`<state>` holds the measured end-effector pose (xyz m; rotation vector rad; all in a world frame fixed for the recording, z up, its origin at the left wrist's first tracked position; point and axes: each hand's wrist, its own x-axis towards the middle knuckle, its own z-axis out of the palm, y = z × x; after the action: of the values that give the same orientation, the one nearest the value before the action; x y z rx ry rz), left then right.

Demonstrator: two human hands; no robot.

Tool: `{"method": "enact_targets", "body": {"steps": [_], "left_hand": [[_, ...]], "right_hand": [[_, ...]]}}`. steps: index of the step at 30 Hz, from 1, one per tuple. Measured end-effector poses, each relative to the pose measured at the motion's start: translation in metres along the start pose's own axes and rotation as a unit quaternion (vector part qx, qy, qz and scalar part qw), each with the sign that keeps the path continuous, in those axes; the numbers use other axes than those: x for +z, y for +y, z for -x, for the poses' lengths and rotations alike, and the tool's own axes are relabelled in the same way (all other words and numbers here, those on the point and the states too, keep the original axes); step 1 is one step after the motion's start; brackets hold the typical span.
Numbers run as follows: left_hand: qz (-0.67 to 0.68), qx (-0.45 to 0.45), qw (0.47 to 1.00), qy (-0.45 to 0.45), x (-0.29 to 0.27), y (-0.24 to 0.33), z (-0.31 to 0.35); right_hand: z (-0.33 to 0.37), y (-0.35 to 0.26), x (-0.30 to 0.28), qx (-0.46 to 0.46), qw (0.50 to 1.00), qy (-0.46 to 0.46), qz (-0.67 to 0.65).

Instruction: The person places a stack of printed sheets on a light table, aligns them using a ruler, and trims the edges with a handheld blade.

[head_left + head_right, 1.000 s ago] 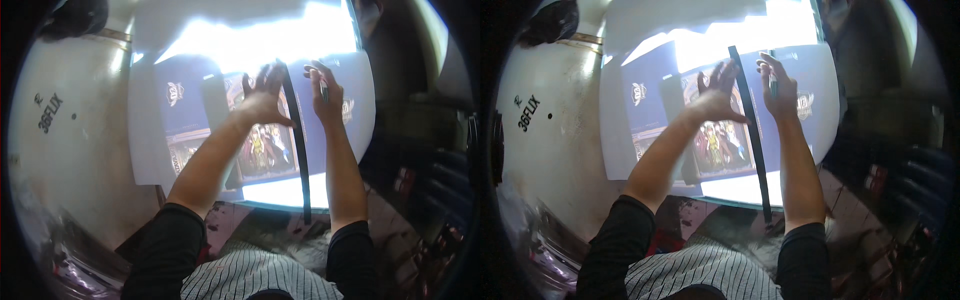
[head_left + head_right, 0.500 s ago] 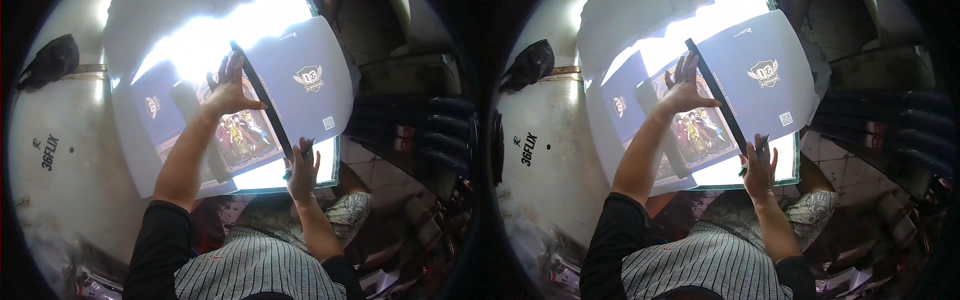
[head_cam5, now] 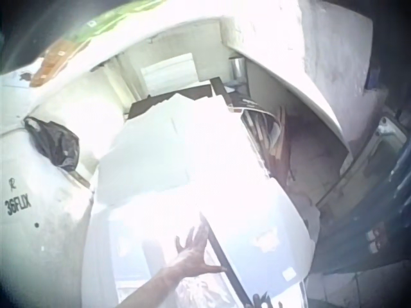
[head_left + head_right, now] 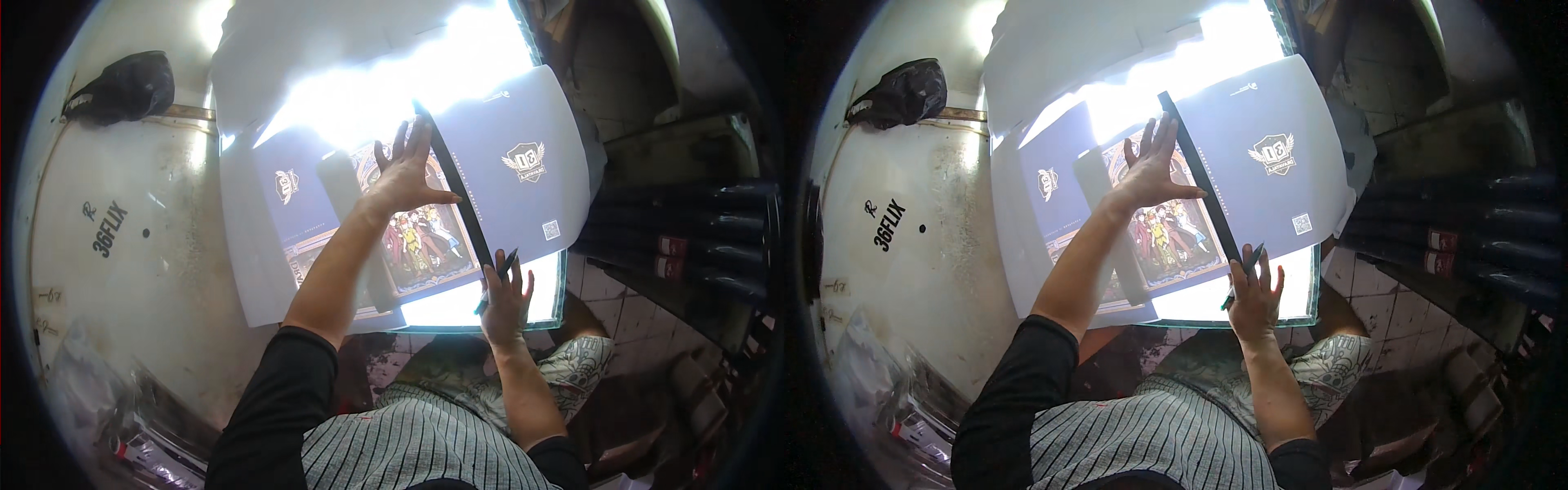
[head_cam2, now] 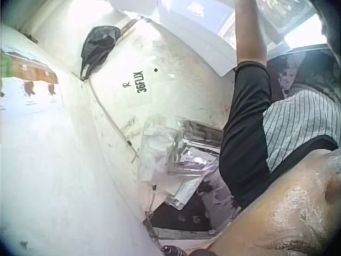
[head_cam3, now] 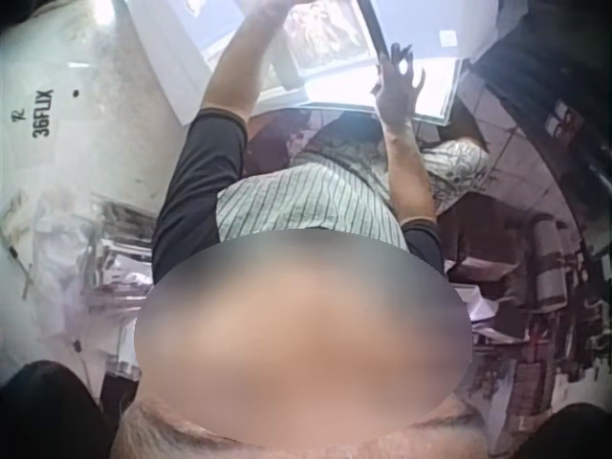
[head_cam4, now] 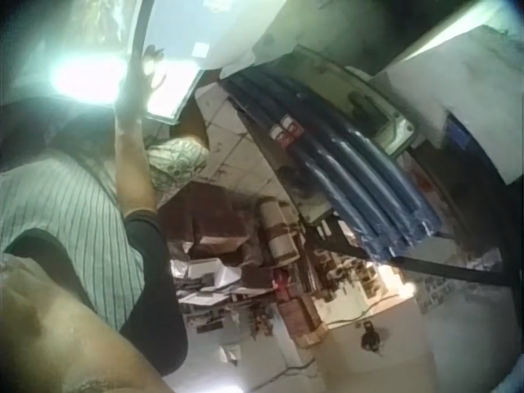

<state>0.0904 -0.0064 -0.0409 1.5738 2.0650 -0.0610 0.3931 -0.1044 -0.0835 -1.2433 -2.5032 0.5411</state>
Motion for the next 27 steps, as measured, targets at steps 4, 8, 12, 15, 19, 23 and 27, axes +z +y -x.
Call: {"method": "enact_targets", "body": {"steps": [4,8,12,15,19,23,27], "left_hand": [[0.017,0.004,1.000,0.007,-0.0015,0.0000,0.0006],[0.022,0.013,1.000,0.016,0.0013,-0.0025,0.0009],[0.026,0.018,0.999,0.029,0.0013,-0.0020,0.0023],[0.029,0.017,0.999,0.026,0.0007,-0.0018,0.0031],[0.035,0.019,0.999,0.029,-0.0003,-0.0020,0.0044],[0.027,0.007,1.000,0.011,-0.0020,-0.0018,0.0036],[0.026,0.006,1.000,0.007,-0.0030,-0.0007,0.0031]], "right_hand": [[0.0004,0.0001,0.0010,-0.008,1.000,0.006,0.008],[0.0033,0.0021,0.0006,-0.003,1.000,-0.023,0.001],[0.0019,0.0015,-0.0026,-0.012,0.999,-0.031,0.004],[0.0023,0.0021,-0.0013,-0.019,0.999,-0.025,0.006],[0.0031,0.0022,-0.0025,-0.024,0.999,-0.030,0.008],[0.0020,0.0020,-0.0027,-0.021,0.999,-0.034,-0.001],[0.0024,0.0046,-0.0006,-0.027,0.999,-0.032,0.010]]}}
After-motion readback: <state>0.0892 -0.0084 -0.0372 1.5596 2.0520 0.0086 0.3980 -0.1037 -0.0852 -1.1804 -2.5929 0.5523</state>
